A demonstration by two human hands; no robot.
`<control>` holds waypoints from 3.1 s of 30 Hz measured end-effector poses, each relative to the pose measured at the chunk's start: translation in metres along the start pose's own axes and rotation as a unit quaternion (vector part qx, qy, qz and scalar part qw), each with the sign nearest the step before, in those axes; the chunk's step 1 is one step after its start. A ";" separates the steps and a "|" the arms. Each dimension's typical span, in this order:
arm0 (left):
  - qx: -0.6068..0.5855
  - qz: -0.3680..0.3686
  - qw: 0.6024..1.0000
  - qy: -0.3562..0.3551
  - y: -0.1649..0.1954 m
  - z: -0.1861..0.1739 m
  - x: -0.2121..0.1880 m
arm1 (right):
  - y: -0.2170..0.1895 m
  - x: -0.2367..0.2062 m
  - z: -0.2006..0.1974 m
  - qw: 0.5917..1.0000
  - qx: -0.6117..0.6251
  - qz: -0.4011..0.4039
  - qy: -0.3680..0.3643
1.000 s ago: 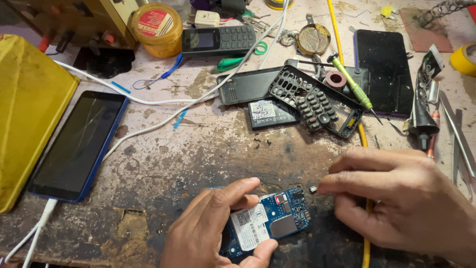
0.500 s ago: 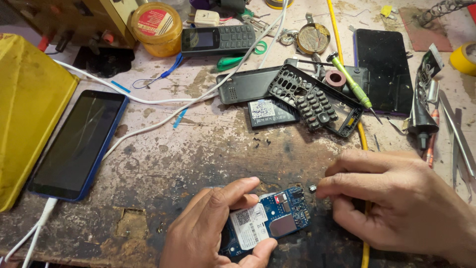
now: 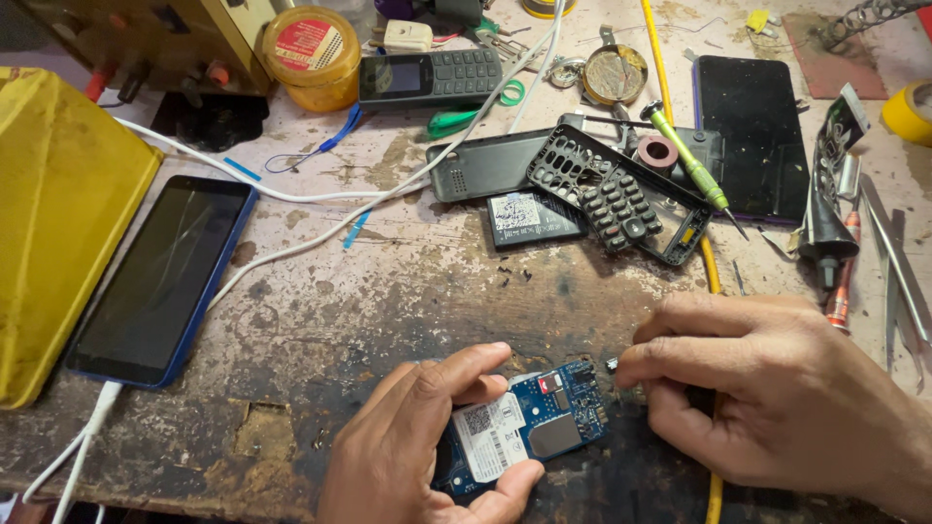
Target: The person solders a component onto a smartphone motherboard on a cluttered workbench, holding the board steady with one hand while applying a soldering iron with the other. They use tweezers to position small parts, reposition the board, and continue soldering and adjusting the component by hand.
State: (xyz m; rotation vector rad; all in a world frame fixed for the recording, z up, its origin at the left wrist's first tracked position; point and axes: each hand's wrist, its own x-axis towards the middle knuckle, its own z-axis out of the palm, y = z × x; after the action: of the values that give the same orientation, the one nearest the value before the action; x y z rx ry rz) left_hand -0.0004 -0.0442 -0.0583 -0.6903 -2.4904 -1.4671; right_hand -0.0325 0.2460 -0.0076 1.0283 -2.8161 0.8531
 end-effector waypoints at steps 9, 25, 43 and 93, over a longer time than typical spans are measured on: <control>0.005 -0.002 1.000 -0.002 -0.001 0.001 -0.001 | 0.001 -0.001 0.000 1.000 0.001 0.005 -0.004; 0.001 -0.010 1.000 -0.007 0.000 0.001 -0.001 | 0.001 -0.001 -0.001 1.000 0.005 0.009 -0.009; -0.004 -0.006 1.000 -0.007 0.001 -0.001 -0.001 | -0.005 -0.001 -0.002 0.999 0.015 -0.029 0.002; -0.019 -0.057 0.998 -0.009 -0.007 0.003 -0.003 | 0.002 0.000 -0.004 0.999 0.009 -0.042 0.010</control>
State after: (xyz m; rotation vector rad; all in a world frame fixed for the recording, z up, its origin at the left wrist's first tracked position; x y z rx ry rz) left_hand -0.0005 -0.0456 -0.0662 -0.5774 -2.5603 -1.5574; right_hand -0.0346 0.2494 -0.0048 1.1254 -2.7318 0.8766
